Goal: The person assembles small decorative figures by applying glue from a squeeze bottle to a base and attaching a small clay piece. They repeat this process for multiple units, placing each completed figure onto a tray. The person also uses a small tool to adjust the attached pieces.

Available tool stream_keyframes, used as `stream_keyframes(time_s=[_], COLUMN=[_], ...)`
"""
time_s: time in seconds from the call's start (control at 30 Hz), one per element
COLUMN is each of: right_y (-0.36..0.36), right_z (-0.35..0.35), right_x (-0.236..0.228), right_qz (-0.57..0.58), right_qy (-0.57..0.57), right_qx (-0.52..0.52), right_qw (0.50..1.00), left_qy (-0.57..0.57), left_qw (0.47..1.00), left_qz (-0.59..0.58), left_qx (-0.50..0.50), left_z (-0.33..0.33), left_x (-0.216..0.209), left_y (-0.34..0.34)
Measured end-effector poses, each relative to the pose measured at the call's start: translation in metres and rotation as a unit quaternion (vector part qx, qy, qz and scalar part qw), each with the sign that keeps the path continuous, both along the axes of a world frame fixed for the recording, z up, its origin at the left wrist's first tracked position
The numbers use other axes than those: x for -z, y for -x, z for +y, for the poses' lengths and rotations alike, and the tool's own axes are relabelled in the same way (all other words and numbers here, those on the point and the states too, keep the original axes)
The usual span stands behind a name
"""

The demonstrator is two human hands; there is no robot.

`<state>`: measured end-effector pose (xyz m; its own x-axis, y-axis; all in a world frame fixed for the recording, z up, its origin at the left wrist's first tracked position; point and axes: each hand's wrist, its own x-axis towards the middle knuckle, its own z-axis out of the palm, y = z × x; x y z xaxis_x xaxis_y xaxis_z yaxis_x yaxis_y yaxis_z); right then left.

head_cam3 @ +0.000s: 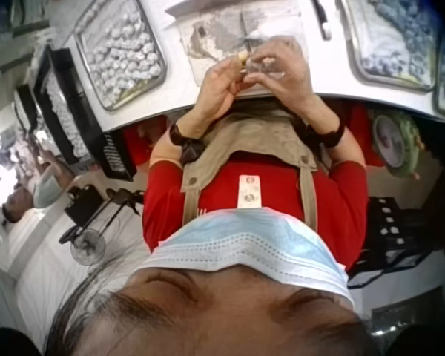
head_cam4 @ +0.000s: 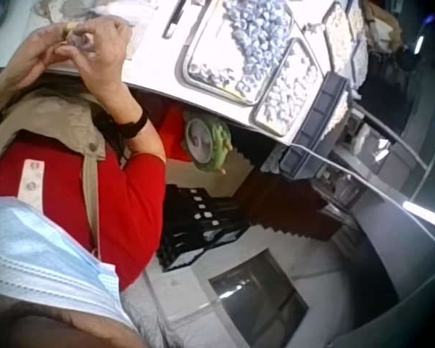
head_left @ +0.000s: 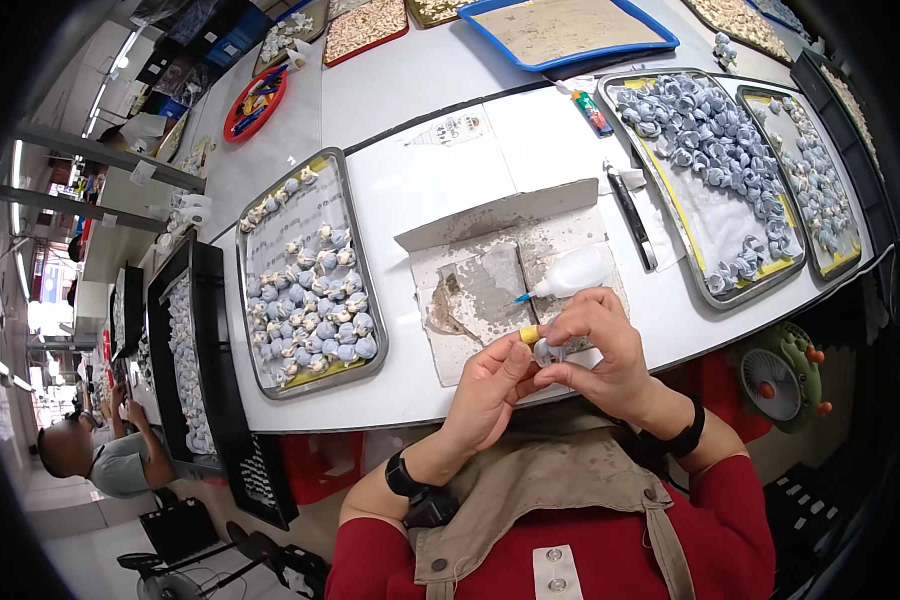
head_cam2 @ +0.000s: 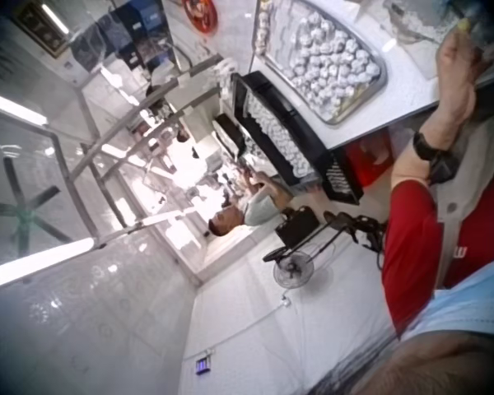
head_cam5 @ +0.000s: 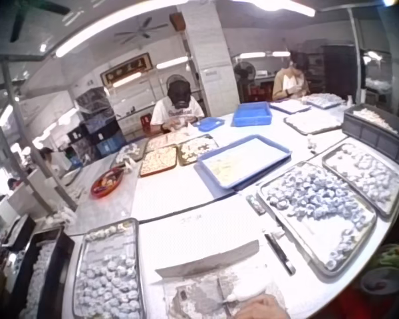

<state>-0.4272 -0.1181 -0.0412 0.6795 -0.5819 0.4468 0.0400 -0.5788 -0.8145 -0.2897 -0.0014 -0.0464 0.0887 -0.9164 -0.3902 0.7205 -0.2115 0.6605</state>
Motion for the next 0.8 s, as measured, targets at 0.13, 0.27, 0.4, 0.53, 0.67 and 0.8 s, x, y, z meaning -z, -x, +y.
stream_keyframes(time_s=[0.13, 0.27, 0.4, 0.53, 0.67, 0.8], right_y=[-0.003, 0.0, 0.0, 0.002, 0.002, 0.008], right_z=[0.012, 0.019, 0.026, 0.027, 0.026, 0.023], right_x=[0.001, 0.002, -0.004, -0.012, -0.014, -0.012], right_qz=[0.031, 0.052, 0.067, 0.076, 0.051, 0.041], right_qy=[0.061, 0.126, 0.193, 0.182, 0.136, 0.132], right_qx=[0.039, 0.091, 0.135, 0.127, 0.127, 0.124], right_qw=[0.997, 0.987, 0.97, 0.972, 0.981, 0.983], left_qy=[0.018, 0.073, 0.071, 0.079, 0.121, 0.125], left_qw=[1.0, 0.991, 0.984, 0.973, 0.965, 0.968], left_qz=[-0.019, -0.092, -0.156, -0.212, -0.225, -0.212], left_qx=[0.009, -0.061, -0.052, -0.051, -0.061, -0.059], left_z=[0.005, 0.008, 0.01, 0.013, 0.009, 0.005], left_x=[-0.002, -0.001, -0.006, -0.008, -0.009, -0.009], left_y=[-0.007, -0.004, -0.004, -0.002, 0.001, 0.003])
